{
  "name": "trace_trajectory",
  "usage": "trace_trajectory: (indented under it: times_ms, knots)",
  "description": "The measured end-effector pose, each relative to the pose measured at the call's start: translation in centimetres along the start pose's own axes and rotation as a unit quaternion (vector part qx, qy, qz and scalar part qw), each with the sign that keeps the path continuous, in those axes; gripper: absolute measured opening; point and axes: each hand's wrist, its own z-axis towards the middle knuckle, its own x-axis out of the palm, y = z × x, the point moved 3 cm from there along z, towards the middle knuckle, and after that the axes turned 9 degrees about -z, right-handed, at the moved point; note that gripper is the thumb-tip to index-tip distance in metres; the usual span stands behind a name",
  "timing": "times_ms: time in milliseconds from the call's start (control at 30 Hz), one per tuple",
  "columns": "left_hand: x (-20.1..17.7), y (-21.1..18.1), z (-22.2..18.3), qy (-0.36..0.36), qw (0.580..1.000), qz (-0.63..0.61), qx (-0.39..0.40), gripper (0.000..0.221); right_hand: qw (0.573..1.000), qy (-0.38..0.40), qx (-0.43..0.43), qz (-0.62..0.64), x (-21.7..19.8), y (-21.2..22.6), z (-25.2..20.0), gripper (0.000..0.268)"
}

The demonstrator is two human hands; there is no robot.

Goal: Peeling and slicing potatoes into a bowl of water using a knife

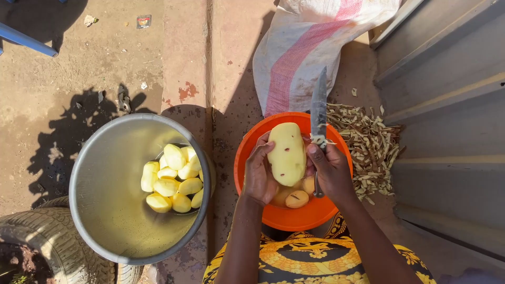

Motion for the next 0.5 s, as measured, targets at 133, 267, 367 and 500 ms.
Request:
trace_trajectory:
  times_ms: [133,267,367,500]
  knots:
    - [1.4,-0.4,-1.4,0.023,0.998,0.065,0.004,0.053,0.999,0.033,-0.018,-0.01,-1.3,-0.1,-0.4,0.033]
    - [1.1,-0.5,-1.9,0.012,0.994,0.102,-0.021,0.048,0.981,0.104,-0.067,-0.151,-1.7,0.2,-0.3,0.03]
    - [1.6,-1.1,-2.5,0.016,0.991,0.125,-0.034,0.048,0.965,0.13,-0.068,-0.218,-1.5,0.5,-0.7,0.032]
    - [1.8,-1.8,-2.4,0.015,0.989,0.143,-0.031,0.048,0.955,0.146,-0.067,-0.25,-1.0,0.3,-0.9,0.041]
